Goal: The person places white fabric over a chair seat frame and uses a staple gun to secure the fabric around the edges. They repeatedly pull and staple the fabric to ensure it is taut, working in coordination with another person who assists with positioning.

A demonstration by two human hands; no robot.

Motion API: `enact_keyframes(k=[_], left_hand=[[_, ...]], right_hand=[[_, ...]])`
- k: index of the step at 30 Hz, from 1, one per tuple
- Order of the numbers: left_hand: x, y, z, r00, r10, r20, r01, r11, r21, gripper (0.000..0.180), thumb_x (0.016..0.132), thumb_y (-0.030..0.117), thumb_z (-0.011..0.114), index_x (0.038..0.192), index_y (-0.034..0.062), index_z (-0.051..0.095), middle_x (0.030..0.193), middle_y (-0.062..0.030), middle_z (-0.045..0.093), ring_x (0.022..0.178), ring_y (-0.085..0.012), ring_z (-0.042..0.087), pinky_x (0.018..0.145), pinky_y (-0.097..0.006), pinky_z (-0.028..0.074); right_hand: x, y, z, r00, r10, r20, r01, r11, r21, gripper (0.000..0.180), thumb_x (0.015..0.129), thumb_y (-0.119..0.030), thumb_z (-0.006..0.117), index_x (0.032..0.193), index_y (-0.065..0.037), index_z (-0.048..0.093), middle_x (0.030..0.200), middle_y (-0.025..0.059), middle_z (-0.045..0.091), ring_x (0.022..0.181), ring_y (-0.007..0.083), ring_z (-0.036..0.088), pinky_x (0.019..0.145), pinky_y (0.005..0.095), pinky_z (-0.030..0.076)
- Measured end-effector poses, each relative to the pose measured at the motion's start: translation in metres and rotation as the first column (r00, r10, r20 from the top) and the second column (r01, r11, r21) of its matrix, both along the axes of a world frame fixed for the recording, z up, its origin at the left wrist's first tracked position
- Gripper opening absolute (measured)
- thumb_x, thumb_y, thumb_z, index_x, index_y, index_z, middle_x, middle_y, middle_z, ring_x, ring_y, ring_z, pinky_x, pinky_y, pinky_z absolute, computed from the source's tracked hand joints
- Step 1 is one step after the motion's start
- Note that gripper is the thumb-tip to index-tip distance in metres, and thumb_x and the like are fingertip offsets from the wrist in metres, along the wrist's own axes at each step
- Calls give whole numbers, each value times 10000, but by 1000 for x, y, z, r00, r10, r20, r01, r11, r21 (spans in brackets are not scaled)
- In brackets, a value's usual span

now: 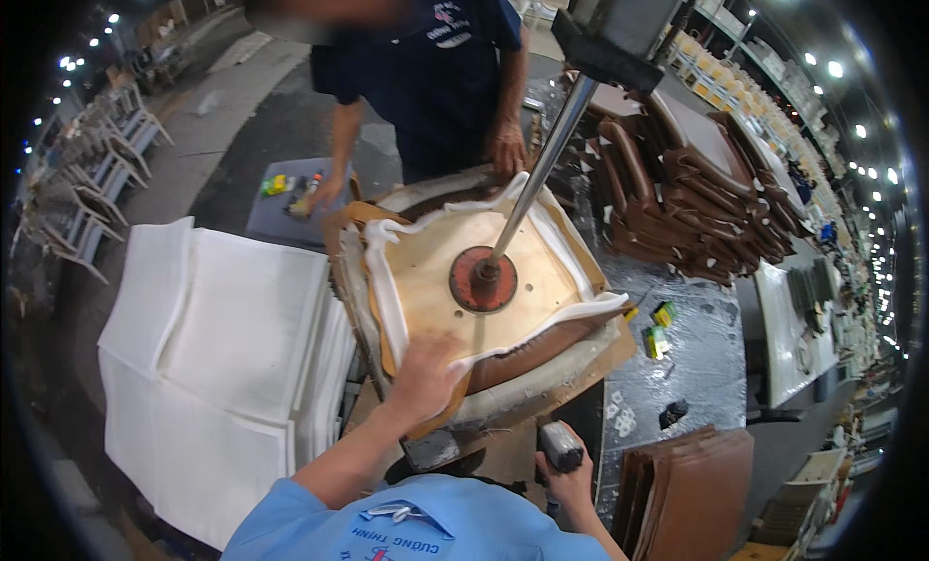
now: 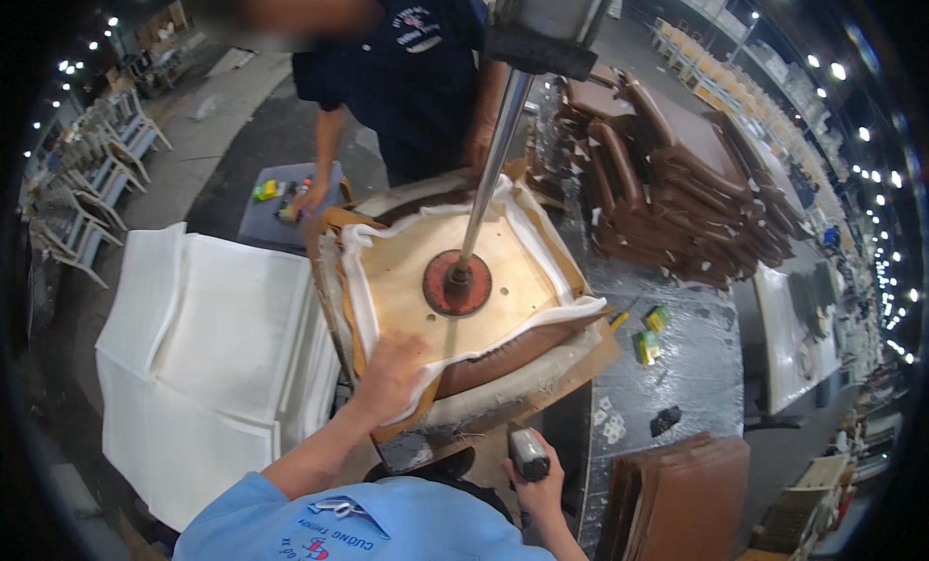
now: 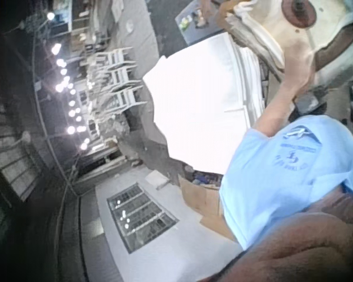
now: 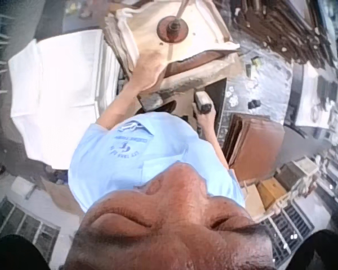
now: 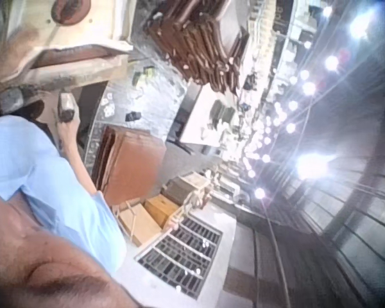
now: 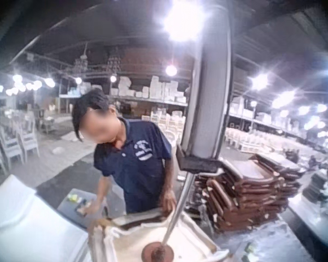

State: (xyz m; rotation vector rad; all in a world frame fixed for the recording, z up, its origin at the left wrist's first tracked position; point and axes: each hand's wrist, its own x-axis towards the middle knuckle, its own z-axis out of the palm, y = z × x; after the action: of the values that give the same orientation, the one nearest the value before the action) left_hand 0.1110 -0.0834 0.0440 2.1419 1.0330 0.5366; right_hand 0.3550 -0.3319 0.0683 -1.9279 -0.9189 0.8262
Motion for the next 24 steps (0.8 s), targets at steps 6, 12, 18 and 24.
enact_keyframes(k=[6, 12, 18, 24], left_hand=[[-65, -16, -61, 806, 584, -91, -562, 805, 190, 648, 952, 241, 795, 1513, -14, 593, 1716, -356, 336, 1595, -536, 325, 1323, -578, 289], [-21, -45, -74, 779, 627, -8, -611, 761, 217, 721, 997, 241, 734, 1616, -24, 477, 1762, -375, 219, 1625, -566, 230, 1341, -593, 232], [-14, -54, -67, 726, 687, 25, -684, 717, 132, 664, 1015, 194, 720, 1597, -24, 488, 1761, -344, 260, 1609, -569, 254, 1338, -584, 235], [-8, -57, -63, 728, 685, 32, -683, 720, 124, 632, 1014, 171, 717, 1572, -36, 503, 1760, -344, 264, 1612, -577, 251, 1333, -587, 250]], right_hand=[[27, -57, -17, 1000, -9, 27, 7, 998, 63, 752, 837, -162, 970, 1482, 16, 626, 1286, 167, 710, 1173, 284, 711, 1040, 400, 547], [33, -115, -20, 997, -71, 9, 71, 997, -15, 769, 821, 4, 918, 1514, 27, 585, 1407, 167, 697, 1285, 274, 679, 1132, 398, 522], [34, -124, -20, 999, -40, 37, 41, 999, -30, 752, 823, -17, 920, 1499, 36, 594, 1412, 191, 688, 1288, 297, 678, 1125, 411, 523], [26, -99, -35, 995, -14, 100, 3, 994, 113, 773, 772, -41, 941, 1476, 4, 624, 1235, 182, 713, 1129, 330, 722, 998, 417, 556]])
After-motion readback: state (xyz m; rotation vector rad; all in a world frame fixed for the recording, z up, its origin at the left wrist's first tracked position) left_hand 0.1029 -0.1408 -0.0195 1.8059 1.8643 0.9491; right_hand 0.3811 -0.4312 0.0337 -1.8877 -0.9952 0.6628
